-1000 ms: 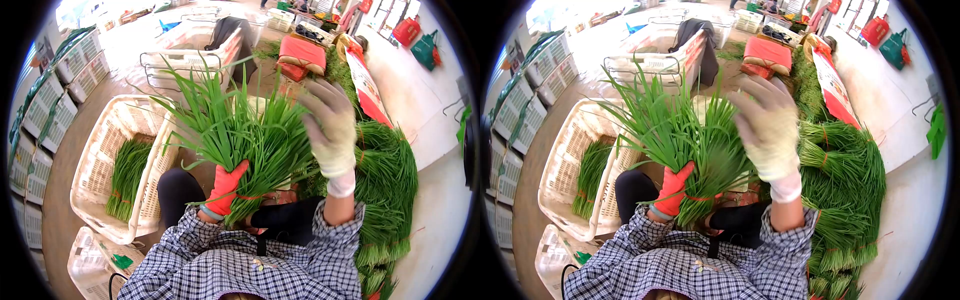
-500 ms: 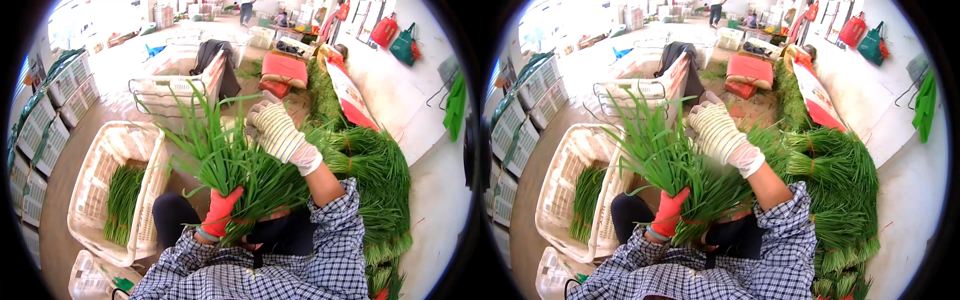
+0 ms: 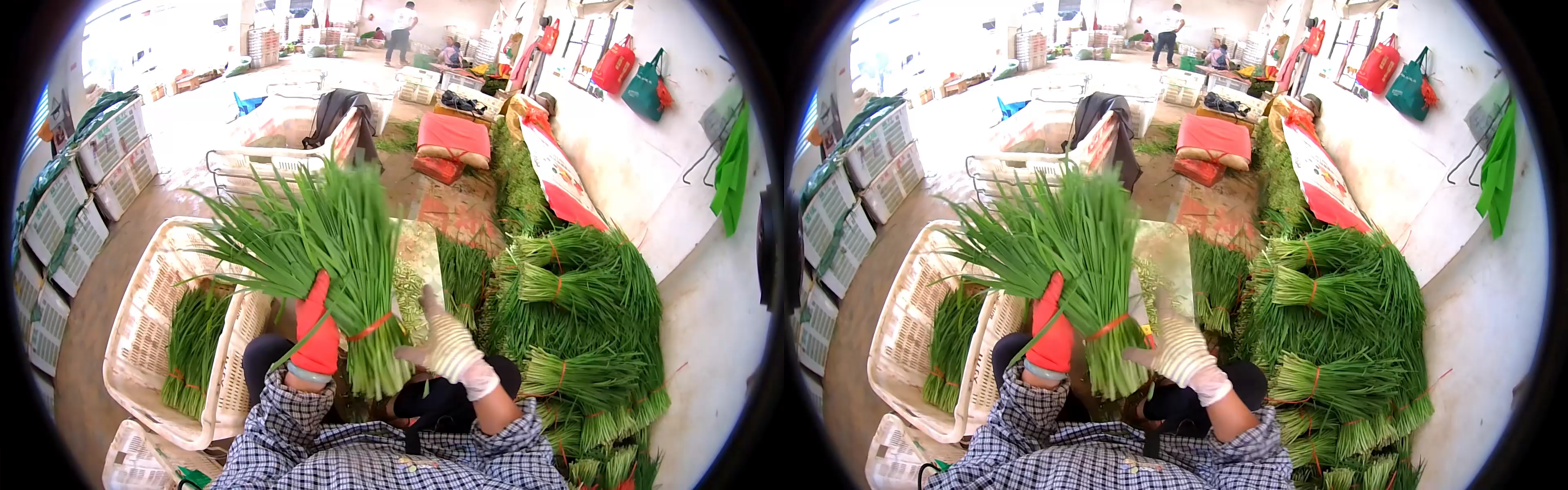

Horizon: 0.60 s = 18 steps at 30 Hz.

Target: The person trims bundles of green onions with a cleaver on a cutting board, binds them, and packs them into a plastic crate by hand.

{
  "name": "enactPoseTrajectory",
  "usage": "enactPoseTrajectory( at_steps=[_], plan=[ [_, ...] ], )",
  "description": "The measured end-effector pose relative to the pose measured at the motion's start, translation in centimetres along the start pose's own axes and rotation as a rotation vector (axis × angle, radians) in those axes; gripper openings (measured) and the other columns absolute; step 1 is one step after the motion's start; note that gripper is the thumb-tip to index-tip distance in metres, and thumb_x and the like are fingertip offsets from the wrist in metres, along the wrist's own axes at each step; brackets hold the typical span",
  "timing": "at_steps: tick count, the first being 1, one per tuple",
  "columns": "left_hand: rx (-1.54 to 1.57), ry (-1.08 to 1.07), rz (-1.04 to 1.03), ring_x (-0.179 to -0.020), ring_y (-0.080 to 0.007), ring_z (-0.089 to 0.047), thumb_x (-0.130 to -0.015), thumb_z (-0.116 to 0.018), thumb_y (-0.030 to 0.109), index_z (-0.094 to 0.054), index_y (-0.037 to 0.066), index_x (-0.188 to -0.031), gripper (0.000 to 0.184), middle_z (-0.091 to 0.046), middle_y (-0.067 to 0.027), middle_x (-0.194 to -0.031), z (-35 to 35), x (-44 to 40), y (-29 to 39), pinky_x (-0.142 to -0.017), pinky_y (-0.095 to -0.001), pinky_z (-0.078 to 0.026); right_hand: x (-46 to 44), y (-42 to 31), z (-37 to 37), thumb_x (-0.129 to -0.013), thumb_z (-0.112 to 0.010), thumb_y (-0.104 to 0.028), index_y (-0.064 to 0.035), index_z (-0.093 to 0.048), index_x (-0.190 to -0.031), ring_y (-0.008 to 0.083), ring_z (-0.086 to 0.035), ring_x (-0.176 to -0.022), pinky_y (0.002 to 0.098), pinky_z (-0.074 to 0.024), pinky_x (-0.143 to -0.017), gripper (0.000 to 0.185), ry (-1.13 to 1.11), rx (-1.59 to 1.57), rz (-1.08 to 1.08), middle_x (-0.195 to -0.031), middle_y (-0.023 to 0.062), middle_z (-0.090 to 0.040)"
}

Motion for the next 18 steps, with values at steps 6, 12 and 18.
enactPoseTrajectory(
  at_steps=[6, 12, 18],
  plan=[
    [-0.084, 0.107, -0.08, -0.102, -0.0184, -0.064, -0.093, -0.066, 0.015, -0.057, 0.003, -0.126, 0.036, -0.064, -0.0063, -0.118, -0.7, -0.9, -1.1, -0.088, -0.0326, -0.052, -1.5, 0.2, -5.3, -0.067, -0.086, -0.028, 0.0081, 0.002, -0.151, 0.0353, -0.027, -0.144, 0.0346, -0.0256, -0.116, 0.127, -0.109, -0.308, -0.181, -0.154, 0.0307, -0.024],
    [-0.682, -0.368, -0.108, -0.121, -0.026, -0.055, -0.088, -0.073, 0.02, -0.034, 0.005, -0.149, 0.073, -0.055, -0.0111, -0.135, -6.8, -2.1, -0.3, -0.1, -0.034, -0.045, -0.7, 5.4, -13.2, -0.076, -0.077, -0.011, -0.0037, -0.003, -0.156, 0.0293, -0.041, -0.136, 0.0372, -0.0353, -0.11, 0.109, -0.031, -0.977, -0.048, -0.151, 0.0188, -0.035],
    [-1.026, -0.669, -0.466, -0.142, -0.0266, -0.034, -0.091, -0.068, 0.023, -0.025, 0.007, -0.153, 0.078, -0.03, -0.0177, -0.155, -10.8, 0.1, 4.8, -0.108, -0.0373, -0.038, 3.1, 4.9, -13.8, -0.081, -0.077, -0.042, -0.0018, -0.035, -0.147, 0.0272, -0.055, -0.124, 0.0403, -0.0461, -0.104, 0.088, -0.333, -1.888, -0.174, -0.14, 0.0143, -0.051]
  ],
)
Point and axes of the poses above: each hand's wrist, its own x-axis away from the middle knuckle, its own z-axis out of the back of the hand, y = z × x, the point moved 6 cm from there along -x, towards the middle knuckle
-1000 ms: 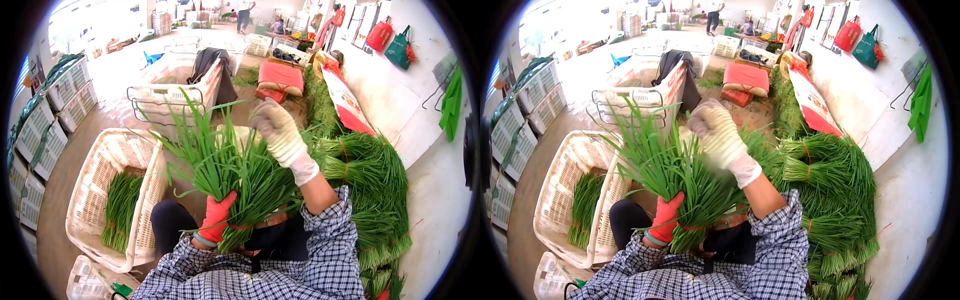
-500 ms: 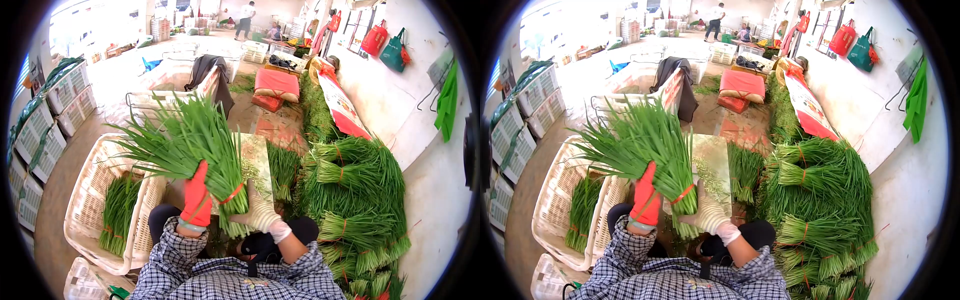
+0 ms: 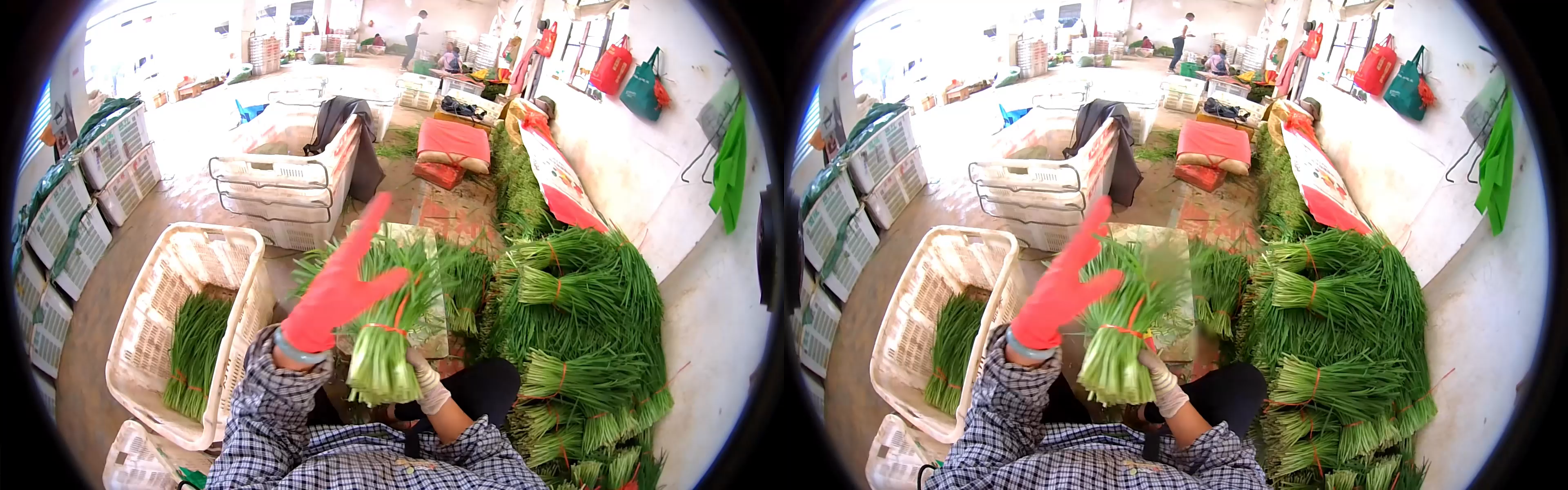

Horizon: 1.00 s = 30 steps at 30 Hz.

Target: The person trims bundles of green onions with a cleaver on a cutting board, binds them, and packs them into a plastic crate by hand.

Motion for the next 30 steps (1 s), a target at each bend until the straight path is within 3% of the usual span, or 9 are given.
enactPoseTrajectory(
  at_steps=[3, 7, 9, 11, 15, 20, 22, 25, 30],
  plan=[
    [0.457, 0.366, 0.186, -0.114, -0.0244, -0.061, -0.098, -0.057, 0.021, -0.047, 0.005, -0.142, 0.047, -0.059, -0.0179, -0.129, 4.5, 3.5, -3.1, -0.098, -0.035, -0.048, 2.0, -0.5, 2.0, -0.074, -0.082, -0.049, -0.0001, -0.041, -0.143, 0.0263, -0.058, -0.121, 0.0419, -0.0474, -0.104, 0.094, 0.101, -0.067, -0.028, -0.136, 0.0128, -0.055],
    [0.463, 0.699, 0.517, -0.068, -0.0198, -0.066, -0.102, -0.05, 0.036, -0.068, 0.0, -0.108, 0.041, -0.07, -0.0072, -0.078, 3.9, 13.6, -15.8, -0.071, -0.0344, -0.054, 2.1, -3.4, 0.1, -0.07, -0.084, -0.05, -0.0011, -0.044, -0.141, 0.0265, -0.06, -0.118, 0.0424, -0.0507, -0.101, 0.095, 0.041, -0.006, 0.068, -0.133, 0.0131, -0.058],
    [0.595, 0.119, 0.725, -0.09, -0.0198, -0.068, -0.102, -0.038, 0.053, -0.063, -0.002, -0.119, 0.062, -0.071, -0.0109, -0.102, -1.2, 14.6, -14.8, -0.083, -0.0335, -0.053, 1.3, -4.3, -0.9, -0.071, -0.082, -0.053, -0.0022, -0.045, -0.142, 0.0273, -0.061, -0.118, 0.0443, -0.0504, -0.102, 0.095, 0.033, -0.057, 0.096, -0.134, 0.0135, -0.058],
    [0.921, -0.009, 0.756, -0.113, -0.0234, -0.06, -0.102, -0.038, 0.053, -0.055, -0.001, -0.131, 0.064, -0.062, -0.0139, -0.127, -6.6, 16.4, -16.3, -0.093, -0.0387, -0.05, 0.7, -4.3, 1.7, -0.072, -0.08, -0.055, -0.003, -0.044, -0.142, 0.0273, -0.06, -0.118, 0.0443, -0.0506, -0.101, 0.094, -0.005, -0.075, 0.075, -0.135, 0.0132, -0.057],
    [1.315, 0.24, 0.42, -0.129, -0.0232, -0.047, -0.104, -0.037, 0.047, -0.042, 0.003, -0.144, 0.059, -0.052, -0.01, -0.141, -5.2, 10.5, -8.8, -0.106, -0.0341, -0.041, 1.1, -6.8, -1.9, -0.082, -0.075, -0.027, -0.0029, -0.046, -0.142, 0.0218, -0.053, -0.124, 0.0382, -0.0456, -0.102, 0.071, -0.075, 0.678, 0.0, -0.136, 0.0123, -0.055],
    [1.042, 0.198, 0.592, -0.12, -0.0189, -0.053, -0.106, -0.041, 0.031, -0.046, 0.002, -0.14, 0.045, -0.055, -0.007, -0.135, -5.9, 12.7, -14.1, -0.103, -0.0315, -0.043, 0.6, -6.1, -0.6, -0.08, -0.074, -0.013, 0.0005, -0.05, -0.134, 0.0199, -0.056, -0.114, 0.0328, -0.0485, -0.094, 0.06, 0.332, 0.782, 0.061, -0.125, 0.0117, -0.059],
    [0.908, 0.196, 0.555, -0.121, -0.0189, -0.053, -0.105, -0.042, 0.028, -0.046, 0.002, -0.139, 0.043, -0.056, -0.0078, -0.134, -5.9, 13.3, -13.6, -0.103, -0.032, -0.044, 0.7, -7.3, -1.6, -0.084, -0.07, -0.015, -0.0009, -0.053, -0.128, 0.0204, -0.059, -0.108, 0.0316, -0.0502, -0.091, 0.049, 0.401, 0.677, 0.486, -0.118, 0.0115, -0.061],
    [0.897, 0.26, 0.583, -0.114, -0.0181, -0.058, -0.101, -0.052, 0.024, -0.048, 0.003, -0.135, 0.04, -0.061, -0.0077, -0.121, -6.4, 14.5, -14.4, -0.097, -0.0335, -0.048, -0.6, -7.5, 3.9, -0.09, -0.065, -0.038, -0.0009, -0.052, -0.132, 0.0258, -0.065, -0.099, 0.0408, -0.054, -0.089, 0.057, 0.447, 0.448, 0.197, -0.116, 0.0111, -0.064],
    [0.773, 0.261, 0.598, -0.105, -0.0162, -0.061, -0.093, -0.061, 0.014, -0.053, 0.002, -0.13, 0.04, -0.063, -0.0052, -0.118, -7.3, 14.0, -13.7, -0.092, -0.0307, -0.049, -3.8, -10.5, -2.0, -0.082, -0.07, -0.008, -0.0095, -0.004, -0.156, 0.021, -0.058, -0.112, 0.0336, -0.052, -0.091, 0.099, 0.453, 0.64, 0.388, -0.129, 0.0159, -0.055]
  ],
)
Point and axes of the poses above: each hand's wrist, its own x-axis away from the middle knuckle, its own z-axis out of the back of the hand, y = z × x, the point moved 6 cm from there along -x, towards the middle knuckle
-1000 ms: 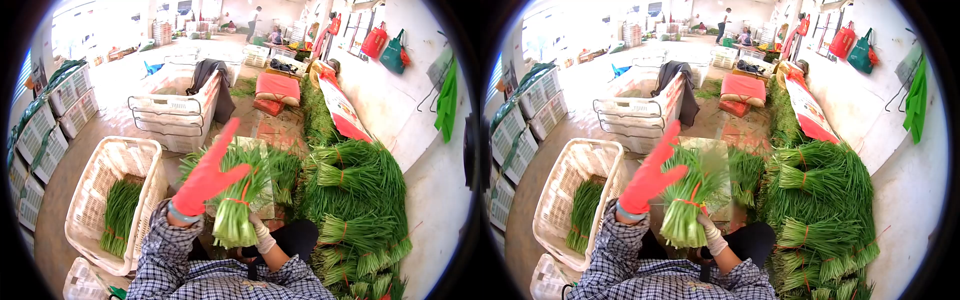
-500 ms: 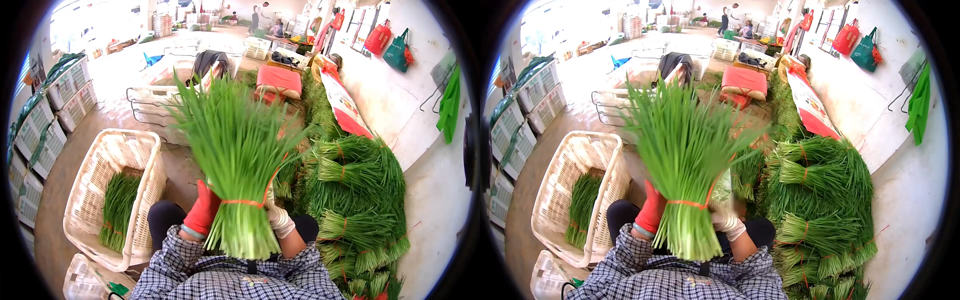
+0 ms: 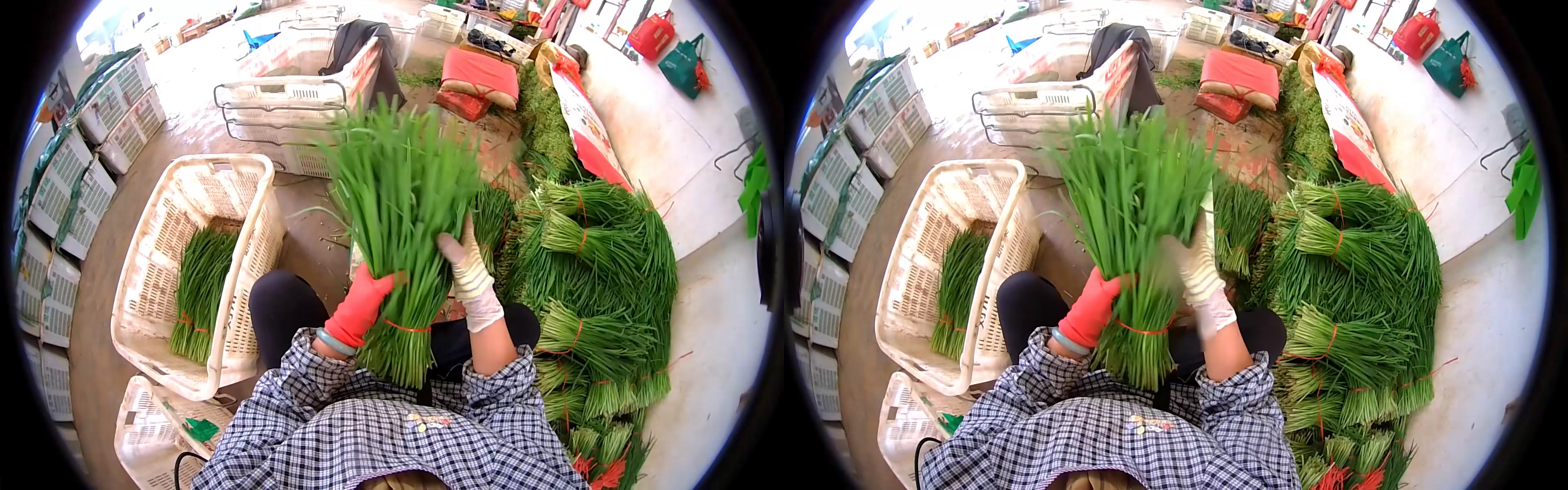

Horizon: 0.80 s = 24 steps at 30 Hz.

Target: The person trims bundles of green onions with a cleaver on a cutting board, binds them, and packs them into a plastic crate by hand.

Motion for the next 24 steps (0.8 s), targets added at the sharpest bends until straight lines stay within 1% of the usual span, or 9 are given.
enactPoseTrajectory(
  at_steps=[2, 4, 6, 7, 13, 17, 19, 23, 24],
  plan=[
    [-0.184, 0.042, -0.121, -0.1, -0.0153, -0.062, -0.09, -0.065, 0.014, -0.056, 0.003, -0.127, 0.04, -0.064, -0.0036, -0.114, -0.2, 0.1, 0.0, -0.087, -0.0309, -0.05, -0.4, 0.8, 0.0, -0.081, -0.069, -0.004, -0.01, -0.003, -0.156, 0.0206, -0.058, -0.111, 0.0328, -0.0521, -0.09, 0.101, 0.07, 0.118, -0.028, -0.129, 0.0159, -0.055],
    [-0.071, 0.08, -0.072, -0.101, -0.015, -0.062, -0.091, -0.064, 0.016, -0.056, 0.003, -0.127, 0.039, -0.065, -0.0034, -0.113, 0.3, 0.2, -0.8, -0.087, -0.0308, -0.05, -0.8, 0.3, -0.3, -0.081, -0.067, -0.001, -0.0044, -0.018, -0.149, 0.0201, -0.06, -0.104, 0.0303, -0.0519, -0.087, 0.084, 0.04, 0.118, 0.041, -0.124, 0.0137, -0.058],
    [0.134, 0.118, -0.004, -0.1, -0.0162, -0.064, -0.094, -0.062, 0.022, -0.058, 0.003, -0.125, 0.037, -0.066, -0.0044, -0.112, 0.8, 0.4, -0.9, -0.087, -0.0317, -0.052, -2.3, 0.2, 0.5, -0.077, -0.073, -0.004, 0.0015, -0.047, -0.122, 0.0216, -0.068, -0.09, 0.0314, -0.0569, -0.08, 0.052, 0.111, 0.335, 0.118, -0.109, 0.0136, -0.067],
    [0.134, 0.126, -0.001, -0.1, -0.0162, -0.064, -0.094, -0.062, 0.022, -0.058, 0.003, -0.125, 0.037, -0.066, -0.0044, -0.112, 0.9, 0.6, -0.4, -0.087, -0.0317, -0.052, -1.9, 1.0, 1.2, -0.077, -0.074, -0.004, 0.0018, -0.048, -0.122, 0.0243, -0.069, -0.082, 0.0333, -0.0585, -0.073, 0.052, 0.16, -0.044, -0.028, -0.102, 0.0154, -0.069],
    [0.486, 0.154, 0.165, -0.104, -0.022, -0.065, -0.095, -0.063, 0.023, -0.051, 0.004, -0.134, 0.045, -0.064, -0.0084, -0.121, 2.3, 0.8, -2.2, -0.089, -0.0357, -0.054, -1.3, 1.2, 3.2, -0.074, -0.076, -0.001, 0.0031, -0.044, -0.128, 0.0245, -0.066, -0.087, 0.0349, -0.0559, -0.077, 0.063, 0.292, 0.116, -0.087, -0.11, 0.0155, -0.067],
    [0.411, 0.183, 0.097, -0.097, -0.0203, -0.067, -0.094, -0.063, 0.032, -0.056, 0.004, -0.129, 0.045, -0.067, -0.0079, -0.113, 2.3, 0.9, -2.3, -0.084, -0.0351, -0.056, -4.6, 7.7, 8.0, -0.076, -0.076, -0.002, 0.0024, -0.04, -0.133, 0.0251, -0.065, -0.092, 0.0345, -0.0552, -0.081, 0.067, 0.344, -0.022, -0.245, -0.114, 0.0171, -0.065],
    [0.393, 0.176, 0.15, -0.097, -0.0202, -0.067, -0.094, -0.063, 0.033, -0.056, 0.004, -0.129, 0.046, -0.067, -0.008, -0.114, 2.3, 1.1, -2.4, -0.084, -0.0351, -0.056, -1.4, 1.3, 5.7, -0.079, -0.072, 0.0, 0.0018, -0.031, -0.143, 0.0256, -0.06, -0.104, 0.0344, -0.0534, -0.087, 0.076, 0.24, 0.019, 0.013, -0.127, 0.0186, -0.056],
    [0.395, 0.164, 0.147, -0.097, -0.0203, -0.067, -0.095, -0.062, 0.033, -0.055, 0.003, -0.13, 0.047, -0.067, -0.0084, -0.115, 2.5, 1.1, -3.0, -0.084, -0.035, -0.056, -1.6, -5.5, 8.3, -0.076, -0.07, 0.005, -0.0015, -0.03, -0.146, 0.0309, -0.054, -0.117, 0.0393, -0.0406, -0.107, 0.081, 0.548, 0.497, 0.59, -0.145, 0.0207, -0.038],
    [0.398, 0.153, 0.149, -0.098, -0.0204, -0.067, -0.095, -0.062, 0.032, -0.054, 0.003, -0.131, 0.047, -0.066, -0.0086, -0.115, 2.4, 1.2, -3.0, -0.084, -0.0351, -0.056, 0.0, -8.4, 6.7, -0.074, -0.069, 0.006, -0.006, -0.046, -0.139, 0.0326, -0.053, -0.12, 0.043, -0.0369, -0.11, 0.07, 0.693, 0.62, 0.79, -0.138, 0.0183, -0.049]
  ],
)
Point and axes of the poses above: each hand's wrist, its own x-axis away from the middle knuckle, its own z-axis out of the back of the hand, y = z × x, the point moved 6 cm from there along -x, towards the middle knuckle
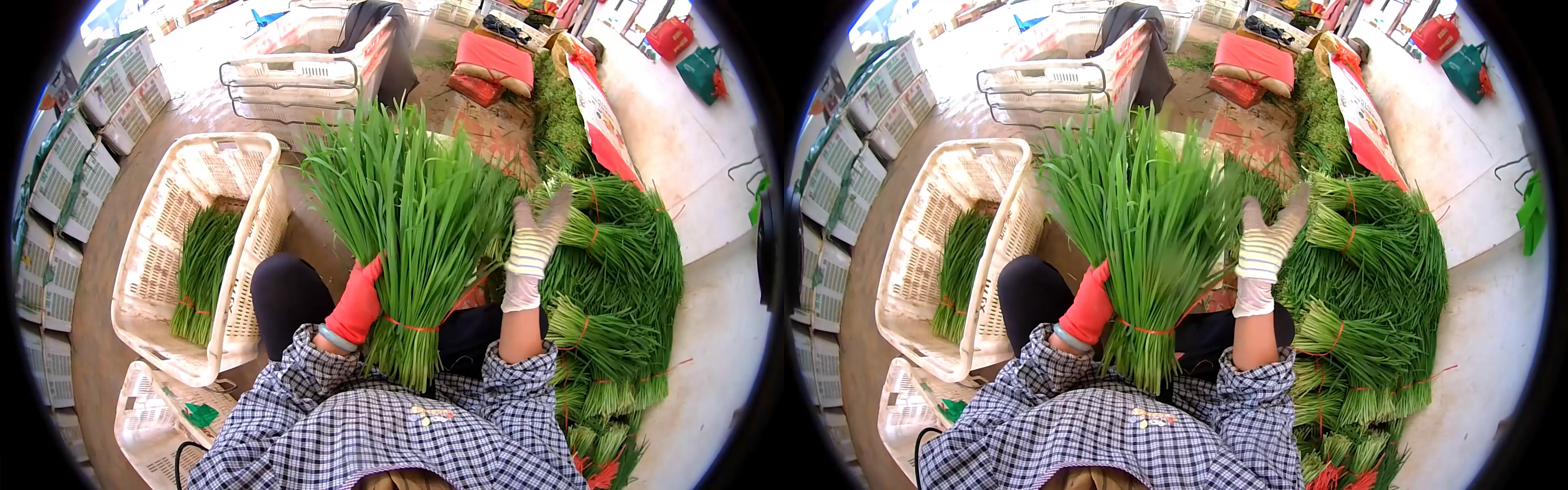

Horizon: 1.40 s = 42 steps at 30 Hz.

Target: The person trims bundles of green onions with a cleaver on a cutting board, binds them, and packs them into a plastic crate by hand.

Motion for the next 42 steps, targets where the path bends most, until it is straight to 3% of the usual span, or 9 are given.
enactPoseTrajectory(
  at_steps=[6, 13, 16, 20, 23, 26, 29, 36, 42],
  plan=[
    [-0.038, -0.054, 0.016, -0.099, -0.0207, -0.066, -0.095, -0.062, 0.032, -0.054, 0.002, -0.131, 0.048, -0.066, -0.0085, -0.116, -1.1, 0.4, 0.0, -0.085, -0.0359, -0.056, 0.7, -14.4, -4.2, -0.071, -0.076, -0.018, -0.0144, -0.069, -0.104, 0.0339, -0.055, -0.118, 0.0527, -0.0343, -0.108, 0.034, -0.735, 0.266, 0.806, -0.119, 0.0084, -0.063],
    [-0.071, -0.062, 0.018, -0.1, -0.0202, -0.066, -0.095, -0.062, 0.032, -0.053, 0.002, -0.132, 0.048, -0.066, -0.0082, -0.117, -1.6, 0.9, 0.2, -0.086, -0.0351, -0.056, 3.8, -12.3, -7.7, -0.076, -0.074, -0.016, -0.0106, -0.07, -0.091, 0.0295, -0.058, -0.115, 0.0497, -0.0358, -0.108, 0.016, -0.909, 0.33, 0.856, -0.111, 0.008, -0.066],
    [-0.058, -0.059, -0.007, -0.099, -0.02, -0.067, -0.096, -0.062, 0.031, -0.054, 0.002, -0.131, 0.046, -0.066, -0.0081, -0.116, -1.2, 0.7, 0.1, -0.086, -0.0348, -0.056, 1.6, -9.3, -6.4, -0.085, -0.063, -0.002, -0.0052, -0.068, -0.087, 0.0228, -0.062, -0.106, 0.0322, -0.0448, -0.1, 0.006, -0.612, -0.462, -0.306, -0.111, 0.0106, -0.067],
    [-0.064, -0.051, 0.01, -0.098, -0.0201, -0.067, -0.096, -0.061, 0.031, -0.055, 0.003, -0.13, 0.044, -0.067, -0.008, -0.115, -0.8, 0.5, 0.1, -0.086, -0.0348, -0.056, -0.8, -14.6, -3.7, -0.077, -0.062, 0.003, -0.0076, -0.071, -0.1, 0.0256, -0.055, -0.119, 0.0391, -0.039, -0.105, 0.027, -1.138, -0.717, 0.072, -0.123, 0.0103, -0.063],
    [-0.045, -0.065, 0.033, -0.097, -0.0196, -0.067, -0.096, -0.06, 0.03, -0.056, 0.003, -0.129, 0.043, -0.067, -0.0077, -0.114, -1.5, 0.8, 0.2, -0.085, -0.0343, -0.056, -1.6, -14.5, -4.1, -0.076, -0.064, 0.0, -0.0098, -0.07, -0.107, 0.03, -0.049, -0.129, 0.0448, -0.0337, -0.11, 0.033, -1.048, -0.403, 0.151, -0.13, 0.0113, -0.059],
    [-0.092, -0.044, 0.006, -0.096, -0.0185, -0.067, -0.097, -0.06, 0.028, -0.057, 0.003, -0.128, 0.04, -0.067, -0.0067, -0.113, -1.5, 0.6, 0.1, -0.084, -0.033, -0.055, -0.4, -16.2, -6.6, -0.079, -0.068, -0.013, -0.0165, -0.069, -0.114, 0.0348, -0.046, -0.13, 0.0522, -0.0271, -0.113, 0.035, -0.945, 0.073, 0.7, -0.13, 0.0098, -0.059],
    [-0.14, -0.024, -0.047, -0.095, -0.0171, -0.066, -0.097, -0.06, 0.026, -0.058, 0.003, -0.127, 0.038, -0.068, -0.0054, -0.111, -1.1, 0.7, -0.1, -0.083, -0.0315, -0.055, 1.6, -14.5, -9.0, -0.084, -0.065, -0.018, -0.0142, -0.072, -0.096, 0.0322, -0.045, -0.132, 0.0535, -0.0145, -0.118, 0.015, -1.063, 0.302, 0.882, -0.131, 0.0073, -0.059],
    [-0.134, -0.018, -0.041, -0.094, -0.0153, -0.066, -0.098, -0.06, 0.025, -0.059, 0.004, -0.125, 0.035, -0.068, -0.0039, -0.109, -1.4, 0.9, 0.3, -0.081, -0.0301, -0.055, 1.1, -12.0, -9.4, -0.069, -0.078, -0.038, -0.0109, -0.07, -0.081, 0.031, -0.05, -0.126, 0.0575, -0.0166, -0.117, 0.031, -0.997, 0.317, 0.79, -0.121, 0.0082, -0.064],
    [-0.122, -0.013, -0.04, -0.094, -0.0155, -0.066, -0.097, -0.061, 0.024, -0.059, 0.003, -0.126, 0.035, -0.068, -0.0041, -0.11, -1.9, 1.0, 0.4, -0.082, -0.0302, -0.055, 2.2, -10.7, -9.5, -0.075, -0.076, -0.028, -0.0125, -0.071, -0.083, 0.0318, -0.05, -0.126, 0.0569, -0.0128, -0.118, 0.018, -1.077, 0.358, 0.757, -0.121, 0.0085, -0.064]
  ],
)
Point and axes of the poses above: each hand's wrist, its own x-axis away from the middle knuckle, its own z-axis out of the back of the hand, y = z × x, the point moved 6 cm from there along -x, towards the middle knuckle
